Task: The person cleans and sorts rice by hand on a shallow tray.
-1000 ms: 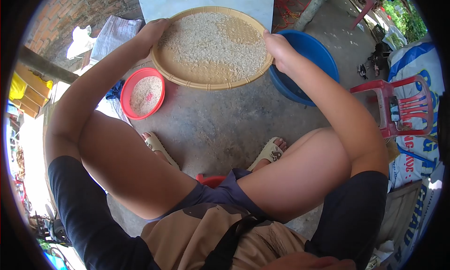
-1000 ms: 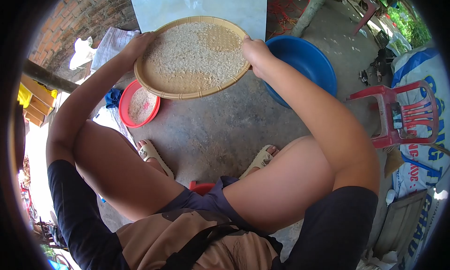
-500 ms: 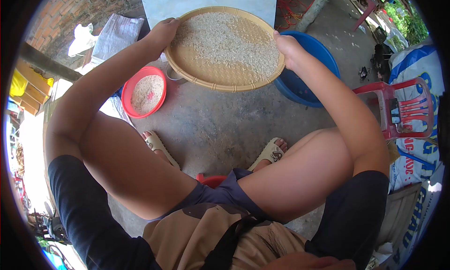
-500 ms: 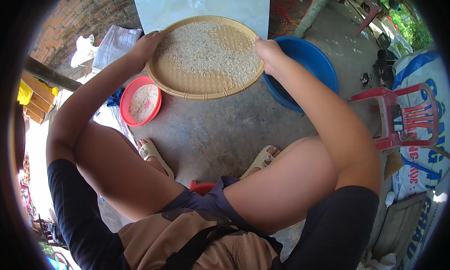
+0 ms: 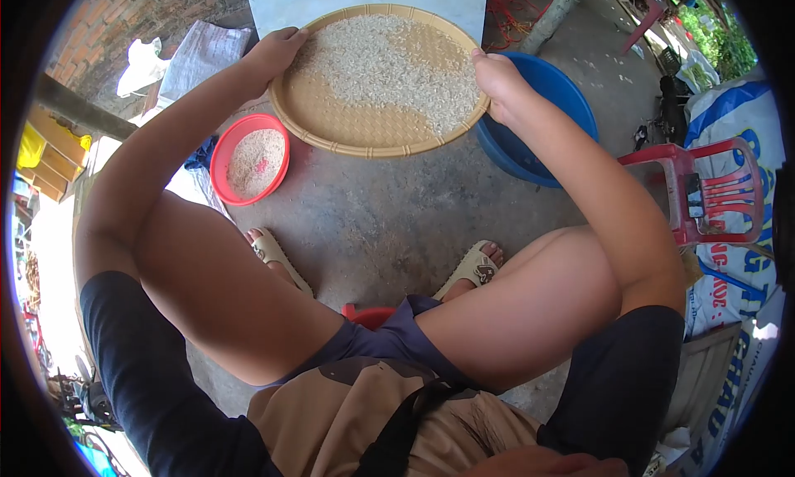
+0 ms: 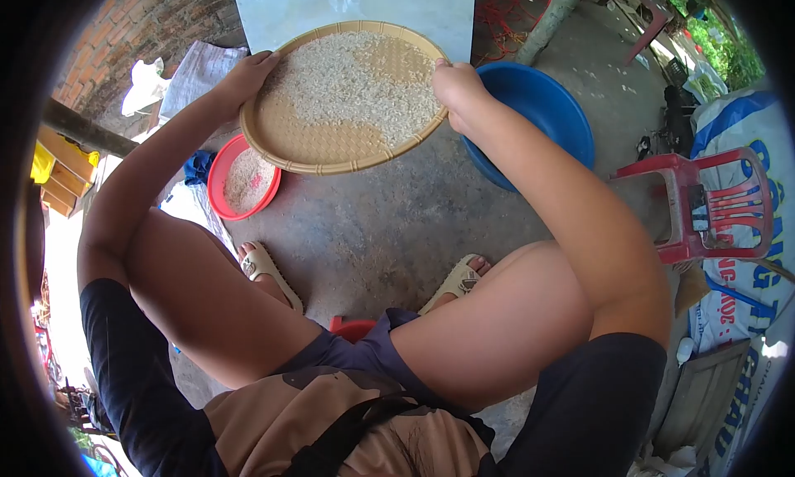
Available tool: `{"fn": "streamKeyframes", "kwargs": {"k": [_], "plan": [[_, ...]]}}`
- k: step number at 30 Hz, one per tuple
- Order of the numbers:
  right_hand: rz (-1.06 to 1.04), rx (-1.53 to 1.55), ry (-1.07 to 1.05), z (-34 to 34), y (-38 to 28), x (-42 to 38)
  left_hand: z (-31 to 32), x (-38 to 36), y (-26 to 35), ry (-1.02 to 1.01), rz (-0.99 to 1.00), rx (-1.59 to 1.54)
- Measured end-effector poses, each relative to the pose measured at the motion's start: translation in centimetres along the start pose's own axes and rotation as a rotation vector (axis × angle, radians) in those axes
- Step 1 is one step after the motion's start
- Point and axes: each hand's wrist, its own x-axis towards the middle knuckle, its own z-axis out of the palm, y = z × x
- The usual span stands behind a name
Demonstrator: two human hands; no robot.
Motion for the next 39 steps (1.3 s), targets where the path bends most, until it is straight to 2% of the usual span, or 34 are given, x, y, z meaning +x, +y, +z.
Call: {"fn": "streamKeyframes", "kwargs": {"k": [4, 6, 9, 13, 16, 19, 21, 25, 34, 39], "plan": [[0.004, -0.016, 0.054, 1.0, 0.0, -0.6, -0.7, 0.5, -0.5, -0.071, 0.005, -0.099], [0.038, 0.056, 0.008, 0.4, -0.2, -0.7, -0.3, 0.3, -0.3, -0.069, 0.002, -0.114], [0.063, 0.077, -0.009, -0.1, -0.5, -0.7, 0.3, 0.5, -0.7, -0.133, -0.115, -0.401], [0.063, 0.069, -0.012, 0.1, 0.5, -0.2, 0.0, -0.1, 0.1, -0.178, -0.188, -0.416], [0.032, -0.007, 0.054, 0.3, 0.5, 0.1, 0.3, -0.6, 0.3, -0.112, -0.179, -0.363], [0.056, 0.028, -0.061, -0.9, -0.3, 0.5, 0.9, 0.0, -0.4, -0.053, -0.099, -0.340], [0.060, 0.037, -0.045, -0.9, -0.2, 0.6, 1.1, 0.5, -0.4, -0.038, -0.067, -0.305], [0.005, -0.026, 0.034, 0.5, 0.0, 0.5, 0.0, 0.6, -0.2, -0.034, -0.076, -0.223], [0.075, -0.099, -0.046, -0.7, 0.9, 2.6, 0.8, 1.8, -2.0, -0.027, -0.072, -0.088], [0.042, -0.272, -0.017, -0.5, 2.3, 4.2, 0.6, 1.5, -1.7, -0.124, -0.149, 0.189]]}}
